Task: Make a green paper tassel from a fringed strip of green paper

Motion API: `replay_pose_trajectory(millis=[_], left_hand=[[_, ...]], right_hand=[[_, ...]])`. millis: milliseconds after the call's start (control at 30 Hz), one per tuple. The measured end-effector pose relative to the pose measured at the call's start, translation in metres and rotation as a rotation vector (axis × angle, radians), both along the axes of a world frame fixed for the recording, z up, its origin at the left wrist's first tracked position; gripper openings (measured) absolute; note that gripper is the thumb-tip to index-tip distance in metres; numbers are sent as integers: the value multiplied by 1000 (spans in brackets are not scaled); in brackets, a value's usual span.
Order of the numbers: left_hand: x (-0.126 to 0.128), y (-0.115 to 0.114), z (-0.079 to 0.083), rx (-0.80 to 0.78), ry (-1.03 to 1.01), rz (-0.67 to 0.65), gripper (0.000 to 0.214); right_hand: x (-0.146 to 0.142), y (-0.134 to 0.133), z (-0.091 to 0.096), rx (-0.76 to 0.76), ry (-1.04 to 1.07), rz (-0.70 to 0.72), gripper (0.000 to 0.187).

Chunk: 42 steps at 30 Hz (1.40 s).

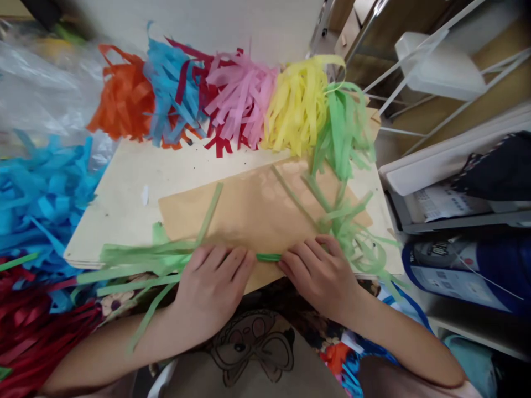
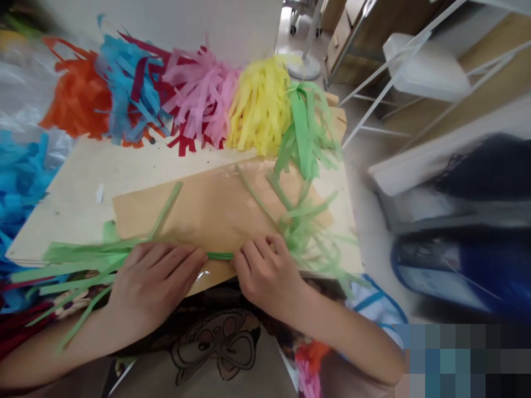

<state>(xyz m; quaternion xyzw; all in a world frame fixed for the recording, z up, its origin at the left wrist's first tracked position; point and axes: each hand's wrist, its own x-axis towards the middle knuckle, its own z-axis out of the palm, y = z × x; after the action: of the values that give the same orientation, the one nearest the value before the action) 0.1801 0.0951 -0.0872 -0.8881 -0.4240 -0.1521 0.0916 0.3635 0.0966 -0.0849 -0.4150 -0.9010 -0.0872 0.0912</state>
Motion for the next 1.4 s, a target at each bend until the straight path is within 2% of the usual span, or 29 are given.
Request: replay_pose_trajectory(millis=[167,367,467,667,867,1000,1067,1167,1267,1400], left_hand=[[1,3,0,-17,-4,22,11],[1,9,5,-127,-79,66,10],[1,10,8,-175,-96,64,11],[2,12,11,-179,40,79,7],[2,19,16,-206,145,38,13],[13,10,20,-68,169,83,8],[20,0,20,61,171,137,8],[30,-15,16,194,160,172,15],[34,-25,11,197,154,185,19],[37,-34,5,212,181,226,22]], right_hand=[[16,-2,8,-17,-45,-66,19],[26,2,19,-181,-64,-153,28],[25,5,21,-186,-103,-175,27],[23,9,22,-195,-198,-167,23],[14,28,34,-420,-357,-120,12],[-5,37,47,-589,-479,-117,14],[-13,30,48,-501,-468,-179,9],[-19,9,40,-206,-359,-213,11],[-19,-14,25,-3,-298,-197,17],[-26,-36,11,92,-337,-321,26]])
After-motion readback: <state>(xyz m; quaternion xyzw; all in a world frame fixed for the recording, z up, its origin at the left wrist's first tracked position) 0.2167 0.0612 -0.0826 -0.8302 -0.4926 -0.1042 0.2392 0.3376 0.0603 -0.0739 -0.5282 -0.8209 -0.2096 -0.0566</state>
